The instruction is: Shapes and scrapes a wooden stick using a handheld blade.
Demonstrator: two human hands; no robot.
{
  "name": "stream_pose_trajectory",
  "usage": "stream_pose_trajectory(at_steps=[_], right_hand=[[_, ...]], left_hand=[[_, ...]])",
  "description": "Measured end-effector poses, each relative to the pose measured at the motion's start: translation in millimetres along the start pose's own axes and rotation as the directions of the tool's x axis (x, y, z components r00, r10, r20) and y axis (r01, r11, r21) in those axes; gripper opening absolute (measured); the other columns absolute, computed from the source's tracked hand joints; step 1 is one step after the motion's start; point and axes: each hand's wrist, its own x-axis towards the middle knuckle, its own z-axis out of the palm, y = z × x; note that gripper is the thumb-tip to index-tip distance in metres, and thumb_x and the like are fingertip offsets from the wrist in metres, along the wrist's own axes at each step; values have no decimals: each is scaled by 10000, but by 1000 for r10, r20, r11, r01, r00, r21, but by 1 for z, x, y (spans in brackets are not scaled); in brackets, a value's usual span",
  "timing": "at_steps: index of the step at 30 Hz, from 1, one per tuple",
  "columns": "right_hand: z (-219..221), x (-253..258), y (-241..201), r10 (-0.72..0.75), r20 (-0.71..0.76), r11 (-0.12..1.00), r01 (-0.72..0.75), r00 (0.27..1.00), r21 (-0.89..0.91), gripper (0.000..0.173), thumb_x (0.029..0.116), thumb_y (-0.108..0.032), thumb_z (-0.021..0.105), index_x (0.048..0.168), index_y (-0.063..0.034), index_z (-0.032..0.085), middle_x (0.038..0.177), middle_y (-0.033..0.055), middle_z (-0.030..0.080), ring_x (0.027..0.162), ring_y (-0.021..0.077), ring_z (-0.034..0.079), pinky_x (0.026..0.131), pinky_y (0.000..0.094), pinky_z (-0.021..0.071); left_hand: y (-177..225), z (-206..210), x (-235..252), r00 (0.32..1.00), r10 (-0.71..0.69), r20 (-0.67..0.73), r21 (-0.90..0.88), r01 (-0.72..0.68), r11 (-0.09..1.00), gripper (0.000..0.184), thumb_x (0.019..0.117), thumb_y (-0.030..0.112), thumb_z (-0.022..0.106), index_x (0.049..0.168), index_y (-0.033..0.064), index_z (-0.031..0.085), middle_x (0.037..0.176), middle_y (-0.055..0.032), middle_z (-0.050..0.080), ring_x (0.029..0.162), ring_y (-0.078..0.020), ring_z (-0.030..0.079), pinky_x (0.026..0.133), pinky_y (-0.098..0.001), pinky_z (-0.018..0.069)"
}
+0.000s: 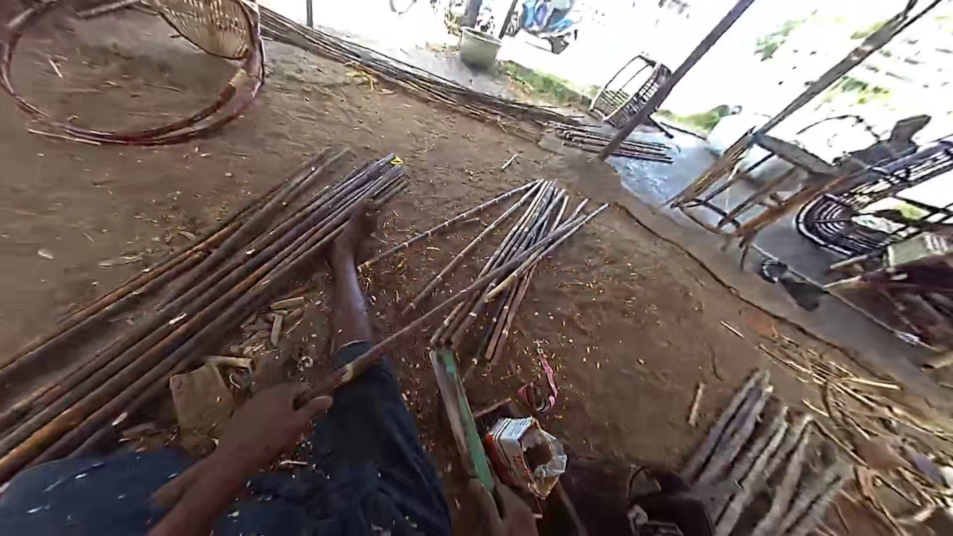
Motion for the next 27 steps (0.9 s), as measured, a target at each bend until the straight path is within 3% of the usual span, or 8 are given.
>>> stream_pose_trajectory(at_steps=[2, 6, 9, 12, 16, 20, 24, 27], right_hand=[[-13, 16, -7, 54, -29, 997, -52, 998, 55, 429, 1034, -438, 527, 991, -32, 658, 610, 40, 556, 472, 188, 530, 459, 396, 496], [-11, 77, -3, 200, -59, 961, -184, 978, 208, 445, 1104, -413, 435, 946, -30, 596, 551, 25, 486, 393, 138, 454, 382, 321, 456], [21, 80, -9, 115, 132, 961, -77, 985, -265, 521, 1082, -500, 437, 1070, -28, 658, 712, 122, 606, 610, 259, 611, 595, 478, 548], [30, 64, -29, 87, 387, 794, 171, 918, -583, 520, 1021, -593, 486, 1057, -127, 713, 846, 124, 700, 840, 319, 705, 767, 582, 556], [17, 89, -12, 144, 49, 939, -121, 988, -322, 571, 1052, -592, 447, 981, -57, 633, 641, 90, 560, 519, 242, 564, 505, 455, 518], [26, 53, -30, 99, 370, 800, 148, 924, -582, 530, 1022, -585, 492, 985, -99, 698, 777, 105, 663, 770, 292, 682, 720, 549, 554], [16, 80, -27, 159, 72, 912, -119, 985, -392, 569, 1054, -582, 454, 938, -52, 624, 627, 95, 547, 499, 238, 550, 479, 444, 503], [30, 53, -41, 162, 391, 792, 117, 906, -600, 518, 1040, -570, 463, 1002, -98, 674, 790, 111, 648, 773, 295, 672, 714, 542, 543]], left_hand=[[-50, 28, -41, 1000, 9, -11, -182, -11, 983, 447, 923, 587, 665, 941, 143, 704, 765, -35, 636, 703, -215, 621, 680, -497, 515], [-94, 66, -84, 996, 32, -82, -273, -53, 961, 322, 882, 465, 769, 1027, 179, 746, 818, 7, 697, 688, -163, 647, 658, -468, 550], [-91, 67, -84, 992, 55, -116, -229, -80, 970, 268, 881, 422, 791, 1002, 186, 749, 791, 3, 690, 678, -177, 644, 655, -490, 546], [-91, 65, -80, 992, 75, -100, -259, -99, 961, 232, 908, 384, 775, 994, 170, 749, 799, -7, 694, 700, -176, 651, 674, -479, 551], [-93, 65, -71, 992, 108, -67, -266, -122, 956, 195, 933, 383, 745, 961, 190, 755, 789, 22, 693, 691, -147, 646, 666, -450, 545], [-98, 64, -72, 991, 116, -65, -243, -129, 961, 237, 928, 423, 740, 991, 195, 754, 796, 22, 698, 698, -146, 656, 671, -453, 557], [-97, 76, -73, 975, 146, -168, -135, -170, 976, 323, 902, 500, 732, 1001, 192, 737, 836, 12, 691, 714, -189, 662, 659, -498, 555], [-101, 75, -75, 974, 149, -172, -149, -176, 973, 335, 912, 515, 713, 998, 193, 738, 815, 23, 687, 695, -170, 654, 647, -479, 552]])
